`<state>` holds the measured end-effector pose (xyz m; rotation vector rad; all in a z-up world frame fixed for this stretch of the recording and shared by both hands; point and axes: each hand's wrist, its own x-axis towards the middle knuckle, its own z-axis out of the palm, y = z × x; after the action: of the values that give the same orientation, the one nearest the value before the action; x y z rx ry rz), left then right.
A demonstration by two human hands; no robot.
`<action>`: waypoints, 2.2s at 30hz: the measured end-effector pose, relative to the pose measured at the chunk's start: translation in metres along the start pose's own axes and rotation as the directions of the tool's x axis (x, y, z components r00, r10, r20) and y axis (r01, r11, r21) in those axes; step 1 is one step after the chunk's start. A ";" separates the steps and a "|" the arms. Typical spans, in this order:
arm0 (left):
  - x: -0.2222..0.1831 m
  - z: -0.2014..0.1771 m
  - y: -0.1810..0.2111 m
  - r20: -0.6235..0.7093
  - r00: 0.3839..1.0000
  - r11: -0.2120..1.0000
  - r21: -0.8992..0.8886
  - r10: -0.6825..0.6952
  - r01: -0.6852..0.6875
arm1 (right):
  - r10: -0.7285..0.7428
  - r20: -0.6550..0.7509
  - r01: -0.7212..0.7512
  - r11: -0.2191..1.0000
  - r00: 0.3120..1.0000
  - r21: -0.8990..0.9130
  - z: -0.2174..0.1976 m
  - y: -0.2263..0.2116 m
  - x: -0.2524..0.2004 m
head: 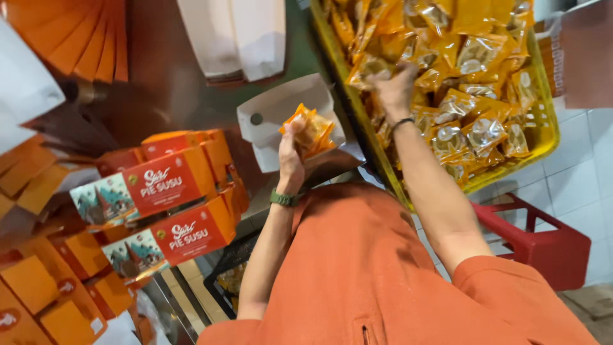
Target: The person packages small wrapped pastries by hand, placing them into boxes, folding the box lids, and stacking the completed boxes.
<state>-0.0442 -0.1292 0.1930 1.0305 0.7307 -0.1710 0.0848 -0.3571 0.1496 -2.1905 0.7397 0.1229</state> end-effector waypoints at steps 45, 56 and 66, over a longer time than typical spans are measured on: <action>0.002 -0.097 -0.068 0.142 0.859 0.214 0.936 0.492 -0.278 | -0.255 0.772 0.781 0.443 0.582 -0.442 0.141 0.081 -0.151; 0.037 -0.060 -0.110 0.358 0.806 -0.223 0.933 0.471 -0.284 | -0.329 -0.223 0.208 0.875 0.917 -0.437 -0.073 0.108 -0.041; 0.087 0.164 -0.105 0.712 0.685 -0.343 0.689 0.156 -0.639 | -0.210 -0.009 0.208 0.974 0.978 -0.091 -0.107 0.142 -0.053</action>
<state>0.0511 -0.3025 0.1133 2.7390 -0.5026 -0.2351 -0.0524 -0.4820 0.1437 -2.3435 0.5174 0.0285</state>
